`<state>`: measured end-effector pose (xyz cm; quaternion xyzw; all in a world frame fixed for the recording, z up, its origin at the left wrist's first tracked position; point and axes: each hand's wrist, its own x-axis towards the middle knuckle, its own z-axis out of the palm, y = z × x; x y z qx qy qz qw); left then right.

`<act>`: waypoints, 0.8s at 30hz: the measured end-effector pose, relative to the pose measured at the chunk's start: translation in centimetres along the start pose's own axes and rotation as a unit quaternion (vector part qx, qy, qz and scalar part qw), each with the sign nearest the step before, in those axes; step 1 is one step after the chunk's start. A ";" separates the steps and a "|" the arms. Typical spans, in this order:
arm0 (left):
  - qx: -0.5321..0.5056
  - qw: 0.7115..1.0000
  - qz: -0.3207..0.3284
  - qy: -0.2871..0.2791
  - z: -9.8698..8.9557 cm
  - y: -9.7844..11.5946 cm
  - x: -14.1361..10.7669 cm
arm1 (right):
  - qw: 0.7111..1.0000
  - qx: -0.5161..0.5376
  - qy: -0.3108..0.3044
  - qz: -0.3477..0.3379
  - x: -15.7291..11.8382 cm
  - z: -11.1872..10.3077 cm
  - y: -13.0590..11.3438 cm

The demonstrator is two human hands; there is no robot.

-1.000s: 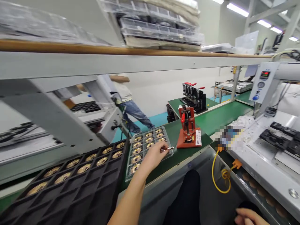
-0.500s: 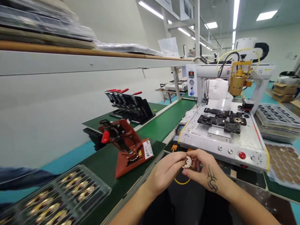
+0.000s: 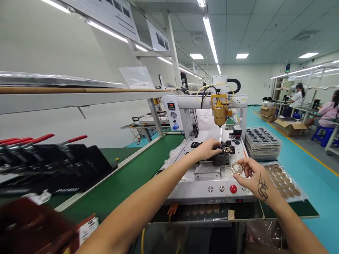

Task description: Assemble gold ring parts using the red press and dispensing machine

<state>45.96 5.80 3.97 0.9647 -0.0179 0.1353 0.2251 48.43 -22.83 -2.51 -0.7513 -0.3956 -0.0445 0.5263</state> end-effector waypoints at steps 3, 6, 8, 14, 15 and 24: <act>0.021 0.998 -0.019 -0.054 1.4 -0.2 5.9 | 1.000 -0.011 0.018 0.013 -1.2 -2.7 0.6; 0.041 0.991 -0.041 -0.117 2.1 -0.9 8.6 | 0.999 0.000 0.032 0.043 -2.9 -4.9 1.8; 0.057 0.986 -0.051 -0.147 2.1 -1.3 9.6 | 0.997 0.011 0.041 0.058 -3.2 -5.9 2.6; 0.113 0.975 -0.071 -0.179 2.9 0.4 11.6 | 0.997 0.022 0.059 0.036 2.8 -4.5 4.1; 0.116 0.975 -0.071 -0.173 3.0 0.9 11.6 | 0.998 0.025 0.051 0.031 4.3 -3.6 4.4; 0.015 0.998 -0.045 -0.043 -3.0 0.7 5.6 | 0.994 0.007 -0.105 0.020 14.8 2.8 7.1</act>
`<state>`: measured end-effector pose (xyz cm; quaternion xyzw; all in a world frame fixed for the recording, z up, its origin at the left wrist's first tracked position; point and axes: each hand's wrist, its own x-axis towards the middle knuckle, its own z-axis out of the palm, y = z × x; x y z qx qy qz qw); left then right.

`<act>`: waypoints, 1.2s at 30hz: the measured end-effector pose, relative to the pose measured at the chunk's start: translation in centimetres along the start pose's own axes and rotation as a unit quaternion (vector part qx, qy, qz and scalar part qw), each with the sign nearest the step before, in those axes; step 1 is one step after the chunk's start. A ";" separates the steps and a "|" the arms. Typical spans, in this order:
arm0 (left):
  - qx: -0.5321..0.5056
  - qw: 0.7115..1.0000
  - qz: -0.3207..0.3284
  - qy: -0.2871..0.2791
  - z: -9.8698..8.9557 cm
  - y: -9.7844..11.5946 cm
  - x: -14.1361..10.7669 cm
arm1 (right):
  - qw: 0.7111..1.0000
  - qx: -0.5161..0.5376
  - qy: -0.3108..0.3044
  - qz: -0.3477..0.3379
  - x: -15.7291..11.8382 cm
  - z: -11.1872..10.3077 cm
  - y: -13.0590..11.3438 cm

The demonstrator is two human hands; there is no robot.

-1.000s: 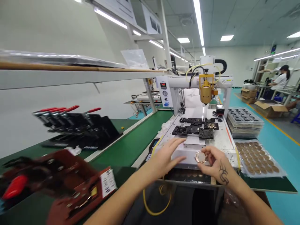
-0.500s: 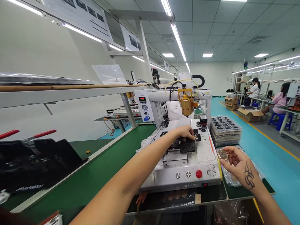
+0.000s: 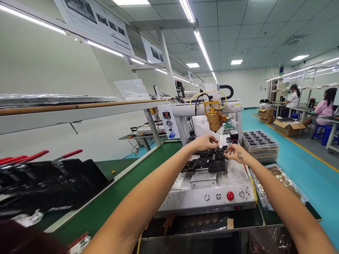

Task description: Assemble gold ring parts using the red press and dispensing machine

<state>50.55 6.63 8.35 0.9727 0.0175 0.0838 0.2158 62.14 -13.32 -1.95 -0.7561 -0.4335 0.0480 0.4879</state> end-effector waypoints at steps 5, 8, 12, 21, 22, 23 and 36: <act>-0.052 0.996 0.006 0.079 -3.3 -1.3 -6.5 | 0.991 -0.057 -0.117 -0.001 2.9 -0.1 0.5; -0.086 0.989 0.025 0.118 -3.7 -2.1 -10.1 | 0.984 -0.092 -0.153 -0.014 3.5 -0.3 0.6; -0.103 0.984 0.052 0.135 -3.5 -2.9 -14.0 | 0.977 -0.133 -0.161 -0.041 3.3 -0.4 0.6; -0.118 0.986 0.001 0.121 -2.9 -2.1 -22.1 | 0.971 -0.202 -0.091 -0.091 3.6 0.3 1.6; -0.125 0.985 -0.010 0.119 -2.9 -1.8 -22.8 | 0.971 -0.204 -0.083 -0.096 3.7 0.3 1.5; -0.139 0.983 -0.015 0.119 -2.7 -1.6 -23.3 | 0.971 -0.205 -0.075 -0.101 3.7 0.4 1.4; -0.159 0.960 0.024 0.230 7.3 -0.4 -30.3 | 0.958 -0.165 0.224 -0.072 -15.4 0.9 -2.8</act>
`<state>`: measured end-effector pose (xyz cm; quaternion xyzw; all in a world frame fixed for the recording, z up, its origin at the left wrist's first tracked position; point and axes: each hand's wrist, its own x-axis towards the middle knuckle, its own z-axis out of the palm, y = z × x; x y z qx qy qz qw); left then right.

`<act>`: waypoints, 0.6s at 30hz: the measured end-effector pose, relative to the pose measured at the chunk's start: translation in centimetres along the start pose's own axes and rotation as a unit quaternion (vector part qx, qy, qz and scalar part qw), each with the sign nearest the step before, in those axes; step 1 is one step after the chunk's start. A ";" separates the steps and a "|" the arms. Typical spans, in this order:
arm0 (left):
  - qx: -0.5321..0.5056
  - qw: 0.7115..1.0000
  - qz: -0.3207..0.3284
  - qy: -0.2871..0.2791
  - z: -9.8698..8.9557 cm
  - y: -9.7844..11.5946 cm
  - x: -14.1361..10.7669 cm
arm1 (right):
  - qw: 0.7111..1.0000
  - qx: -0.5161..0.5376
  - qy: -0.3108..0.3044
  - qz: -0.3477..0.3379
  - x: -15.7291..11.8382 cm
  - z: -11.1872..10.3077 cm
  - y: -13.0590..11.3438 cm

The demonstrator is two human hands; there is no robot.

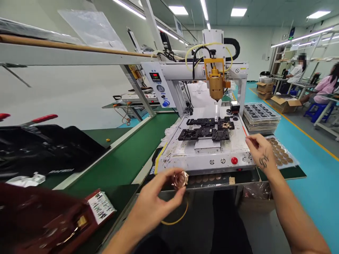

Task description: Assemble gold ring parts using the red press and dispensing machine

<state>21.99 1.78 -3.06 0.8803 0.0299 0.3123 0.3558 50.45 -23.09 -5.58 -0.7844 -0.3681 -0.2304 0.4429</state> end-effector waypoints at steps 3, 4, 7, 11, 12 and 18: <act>0.000 1.000 0.014 -0.004 1.4 0.0 -2.6 | 0.999 -0.009 0.018 0.034 -5.6 -0.8 0.4; -0.003 1.000 0.016 -0.009 1.7 0.1 -3.2 | 0.999 -0.011 0.015 0.041 -6.6 -0.6 0.8; -0.013 0.999 0.016 -0.024 2.3 0.3 -4.2 | 0.999 -0.019 -0.002 0.041 -7.7 0.4 1.6; -0.021 0.999 0.015 -0.025 2.2 0.3 -5.2 | 0.999 -0.027 -0.003 0.033 -7.4 0.9 1.9; -0.022 0.999 0.012 -0.023 2.0 0.3 -5.5 | 0.999 -0.029 -0.002 0.033 -7.3 0.9 1.9; -0.028 1.000 -0.003 -0.007 1.2 0.4 -6.6 | 0.999 -0.026 0.011 0.042 -7.7 0.9 2.4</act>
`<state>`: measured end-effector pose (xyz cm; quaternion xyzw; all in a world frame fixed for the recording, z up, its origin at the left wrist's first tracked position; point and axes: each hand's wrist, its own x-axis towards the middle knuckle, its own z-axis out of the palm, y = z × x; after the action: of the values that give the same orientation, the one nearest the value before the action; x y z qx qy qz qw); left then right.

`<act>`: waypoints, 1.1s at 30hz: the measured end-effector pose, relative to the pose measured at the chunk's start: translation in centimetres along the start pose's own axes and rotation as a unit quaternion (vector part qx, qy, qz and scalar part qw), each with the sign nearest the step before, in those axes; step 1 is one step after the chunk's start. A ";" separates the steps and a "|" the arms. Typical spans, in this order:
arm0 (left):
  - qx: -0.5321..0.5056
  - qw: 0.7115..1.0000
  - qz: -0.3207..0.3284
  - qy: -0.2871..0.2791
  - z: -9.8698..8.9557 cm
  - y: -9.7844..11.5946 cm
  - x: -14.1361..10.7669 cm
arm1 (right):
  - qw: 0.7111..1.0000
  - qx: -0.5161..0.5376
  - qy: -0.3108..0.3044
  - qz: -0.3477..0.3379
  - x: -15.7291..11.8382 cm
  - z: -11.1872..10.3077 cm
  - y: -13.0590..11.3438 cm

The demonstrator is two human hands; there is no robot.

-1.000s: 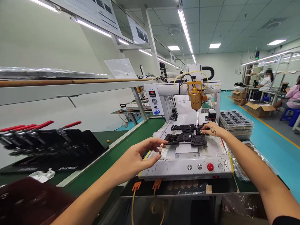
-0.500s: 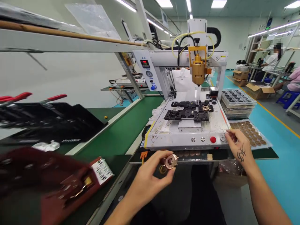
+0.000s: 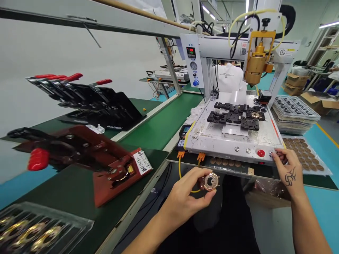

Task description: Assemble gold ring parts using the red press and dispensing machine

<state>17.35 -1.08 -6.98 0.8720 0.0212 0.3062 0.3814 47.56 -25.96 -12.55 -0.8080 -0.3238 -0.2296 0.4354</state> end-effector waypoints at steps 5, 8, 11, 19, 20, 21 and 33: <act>0.003 1.000 -0.005 0.008 -0.2 0.0 -0.4 | 1.000 0.000 -0.002 0.005 -0.1 0.0 0.4; 0.007 1.000 0.001 0.011 -0.2 0.0 -0.5 | 1.000 0.003 0.001 0.006 0.0 0.0 0.3; 0.014 1.000 0.001 0.015 -0.4 0.2 -0.6 | 1.000 0.005 0.004 0.001 0.0 -0.1 0.0; -0.016 0.997 -0.068 -0.019 0.8 -2.4 0.2 | 0.999 -0.021 0.024 -0.015 0.4 0.1 -0.4; -0.028 0.996 -0.079 -0.041 1.6 -3.4 0.6 | 0.999 -0.030 0.030 -0.018 0.4 0.1 -0.6; -0.040 0.993 -0.085 -0.069 2.7 -4.4 1.1 | 0.999 -0.035 0.035 -0.020 0.3 0.1 -0.9; -0.032 0.971 -0.009 -0.237 10.4 -11.1 0.9 | 0.970 0.100 -0.215 -0.050 -8.7 3.9 -6.3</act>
<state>25.97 0.28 -19.46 0.9070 -0.0717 0.0875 0.4056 37.39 -22.85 -16.83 -0.7735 -0.4707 -0.0385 0.4227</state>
